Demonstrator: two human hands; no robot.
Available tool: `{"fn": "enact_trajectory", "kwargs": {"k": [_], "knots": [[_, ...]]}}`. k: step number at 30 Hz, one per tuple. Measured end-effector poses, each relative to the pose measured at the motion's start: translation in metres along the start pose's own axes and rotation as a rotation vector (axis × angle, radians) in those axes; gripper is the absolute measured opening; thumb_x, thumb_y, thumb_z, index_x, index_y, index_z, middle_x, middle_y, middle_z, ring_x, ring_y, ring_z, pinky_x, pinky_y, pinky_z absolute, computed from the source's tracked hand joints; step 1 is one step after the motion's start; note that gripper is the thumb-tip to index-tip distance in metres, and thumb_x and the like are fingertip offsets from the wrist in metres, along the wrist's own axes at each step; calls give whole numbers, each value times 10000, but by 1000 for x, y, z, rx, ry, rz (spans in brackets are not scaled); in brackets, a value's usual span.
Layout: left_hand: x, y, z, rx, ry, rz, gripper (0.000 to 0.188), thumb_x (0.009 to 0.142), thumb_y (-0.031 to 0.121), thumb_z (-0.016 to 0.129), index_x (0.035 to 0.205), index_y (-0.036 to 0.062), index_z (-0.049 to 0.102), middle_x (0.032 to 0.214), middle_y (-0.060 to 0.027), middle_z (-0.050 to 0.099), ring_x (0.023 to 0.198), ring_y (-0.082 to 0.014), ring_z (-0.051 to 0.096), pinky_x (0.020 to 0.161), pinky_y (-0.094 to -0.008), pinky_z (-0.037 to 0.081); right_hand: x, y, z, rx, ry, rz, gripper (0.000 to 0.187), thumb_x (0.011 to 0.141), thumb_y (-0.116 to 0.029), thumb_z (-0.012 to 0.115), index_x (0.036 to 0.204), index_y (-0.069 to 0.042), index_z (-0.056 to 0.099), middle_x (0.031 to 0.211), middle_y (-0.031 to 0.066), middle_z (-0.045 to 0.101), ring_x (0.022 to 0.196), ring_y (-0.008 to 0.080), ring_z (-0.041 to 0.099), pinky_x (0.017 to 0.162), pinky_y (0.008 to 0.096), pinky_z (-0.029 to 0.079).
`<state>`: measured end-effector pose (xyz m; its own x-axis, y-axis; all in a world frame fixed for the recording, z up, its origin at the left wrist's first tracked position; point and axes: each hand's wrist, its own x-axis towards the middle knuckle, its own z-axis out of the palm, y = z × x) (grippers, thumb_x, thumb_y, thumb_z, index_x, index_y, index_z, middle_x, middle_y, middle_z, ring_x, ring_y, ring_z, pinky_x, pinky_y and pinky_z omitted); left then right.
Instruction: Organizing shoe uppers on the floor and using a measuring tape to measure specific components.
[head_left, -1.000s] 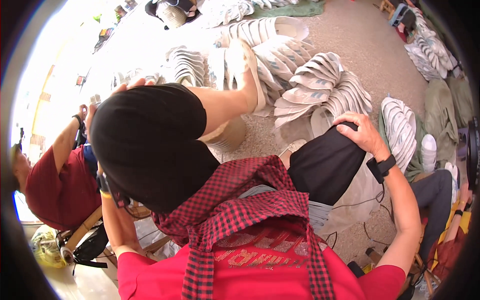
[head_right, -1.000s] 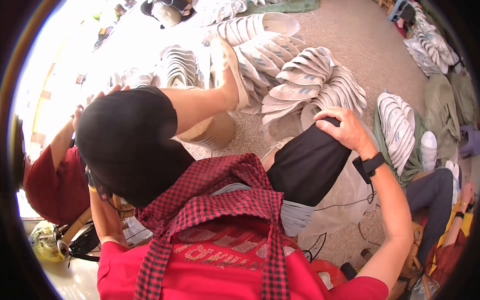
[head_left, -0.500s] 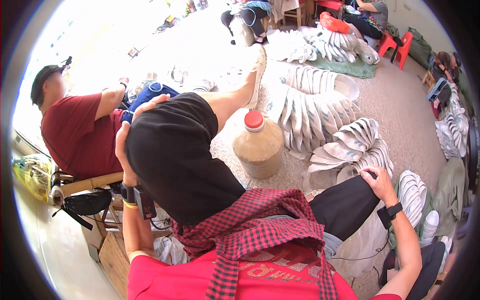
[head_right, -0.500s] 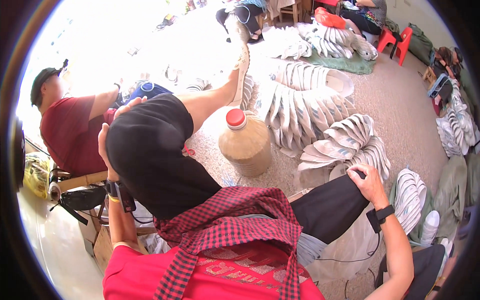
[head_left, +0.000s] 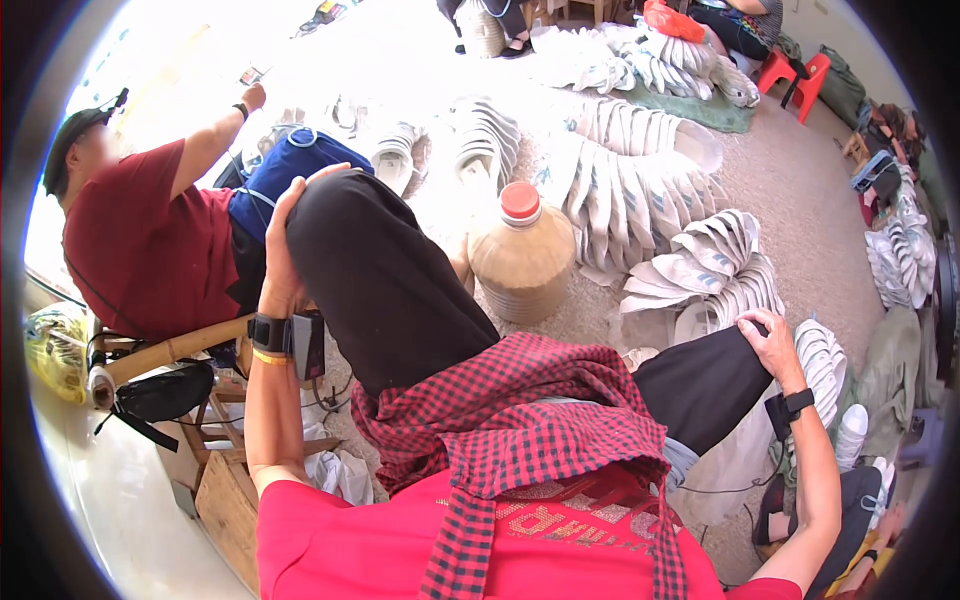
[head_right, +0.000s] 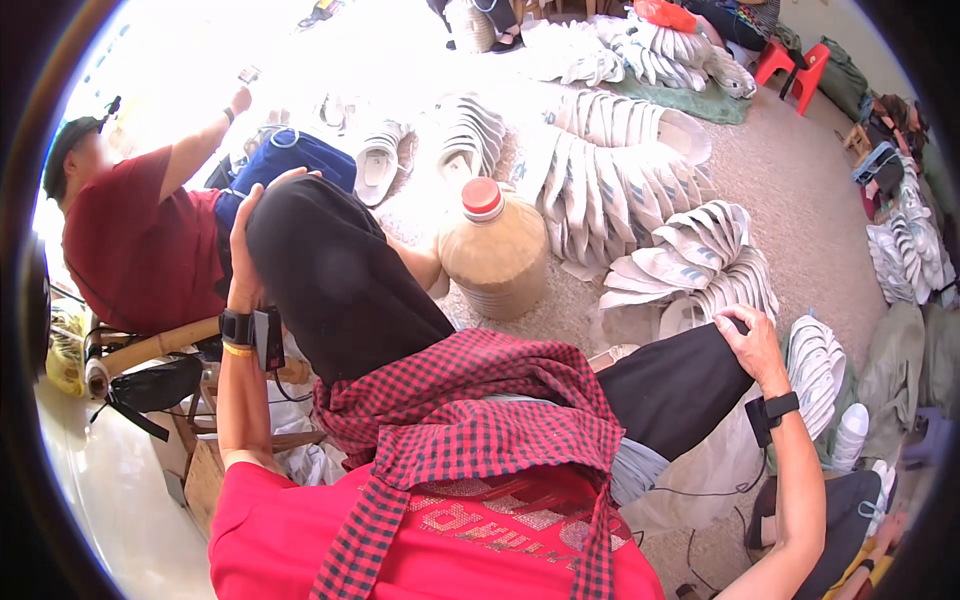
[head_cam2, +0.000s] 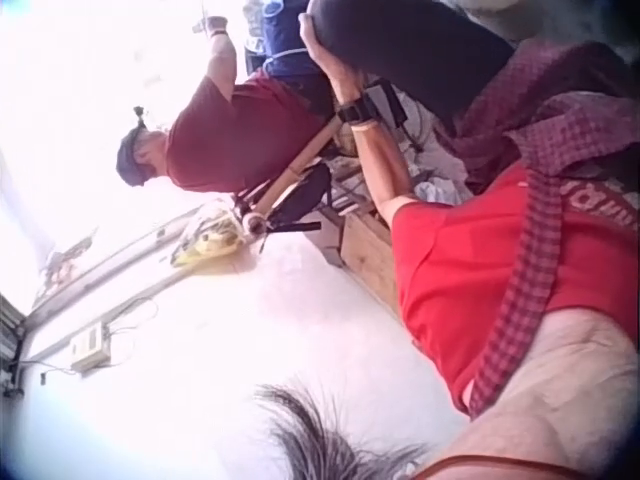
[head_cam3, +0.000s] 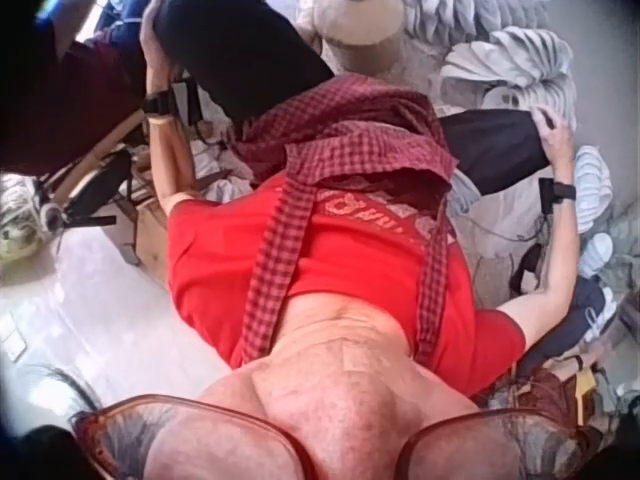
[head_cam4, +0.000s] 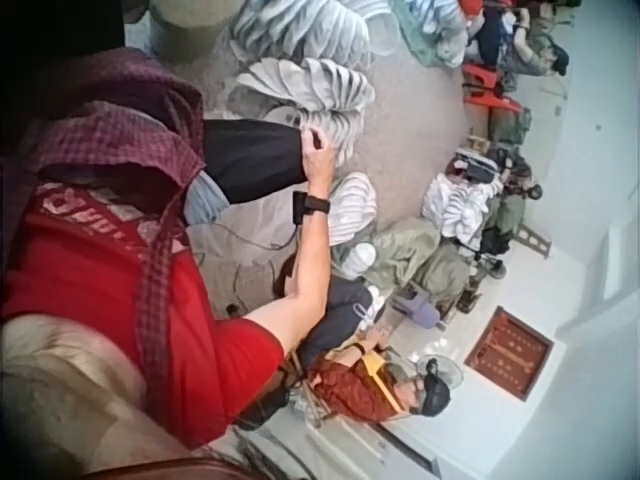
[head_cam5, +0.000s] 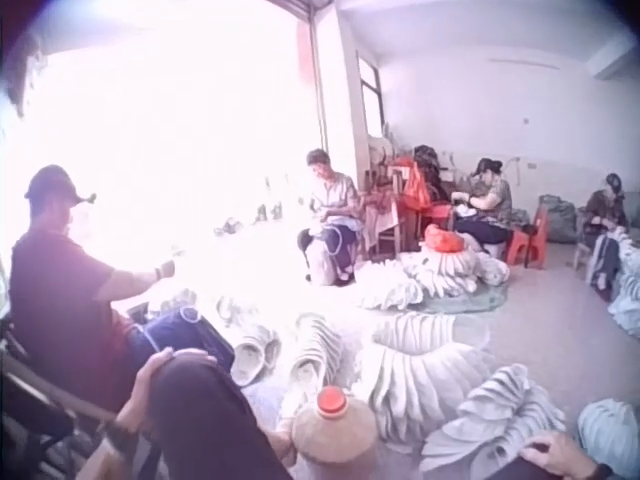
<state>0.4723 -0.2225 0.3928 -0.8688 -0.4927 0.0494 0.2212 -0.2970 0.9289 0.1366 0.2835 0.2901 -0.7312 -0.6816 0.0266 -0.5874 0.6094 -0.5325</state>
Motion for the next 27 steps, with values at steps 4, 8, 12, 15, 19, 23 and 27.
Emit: {"fn": "enact_trajectory", "kwargs": {"k": [4, 8, 12, 15, 19, 23, 27], "knots": [[18, -21, -21, -108, 52, -140, 540, 994, 403, 347, 1325, -7, 466, 1188, -119, 620, 1045, -200, 610, 975, -329, 452, 12, -9, -7, -49, -112, 27, 287, 841, -264, 633, 938, 1, 684, 901, 156, 686, 876, 295, 653, 815, 356, 483], [30, -45, -42, -202, 211, -152, 520, 996, 391, 368, 1309, -6, 493, 1140, -108, 645, 1002, -198, 632, 942, -318, 469, 44, -44, -18, -170, -527, 126, 327, 795, -276, 687, 1009, -30, 687, 925, 147, 695, 872, 255, 669, 815, 338, 503], [41, -33, -39, 439, 252, -54, 483, 973, 398, 445, 1290, 49, 546, 1182, -76, 633, 1092, -200, 587, 949, -331, 447, 88, -108, -11, 144, -583, -29, 588, 778, -178, 718, 1318, -73, 514, 1097, 123, 650, 1015, 217, 631, 904, 344, 495], [49, -3, -13, 910, 251, -121, 505, 938, 438, 506, 1302, 91, 560, 1192, -41, 621, 1154, -145, 530, 946, -339, 426, 122, -150, -7, 335, -649, -167, 669, 793, -100, 695, 1399, -83, 412, 1220, 126, 570, 1092, 219, 593, 935, 357, 483], [68, 22, 25, 736, -144, -148, 531, 951, 448, 472, 1324, 75, 531, 1126, -46, 645, 1038, -125, 595, 881, -263, 448, 183, -171, 38, 374, -724, -196, 524, 882, -103, 615, 1374, -73, 438, 1194, 117, 584, 975, 172, 633, 865, 301, 500], [113, -16, 29, 1011, -535, -7, 504, 988, 262, 414, 1477, 187, 317, 1396, -126, 395, 1076, -234, 576, 809, -353, 558, 240, -152, 111, 483, -733, 7, 530, 952, -375, 559, 1398, -118, 436, 1253, 68, 566, 1034, 140, 588, 801, 260, 491], [144, -95, 25, 471, -101, -908, 1061, 768, 817, 423, 1499, 88, 173, 1527, -271, 103, 1304, -542, 289, 929, -664, 410, 289, -138, 170, 388, -823, -113, 549, 962, -463, 480, 1388, -118, 459, 1305, 102, 544, 1106, 195, 559, 810, 291, 499]]}}
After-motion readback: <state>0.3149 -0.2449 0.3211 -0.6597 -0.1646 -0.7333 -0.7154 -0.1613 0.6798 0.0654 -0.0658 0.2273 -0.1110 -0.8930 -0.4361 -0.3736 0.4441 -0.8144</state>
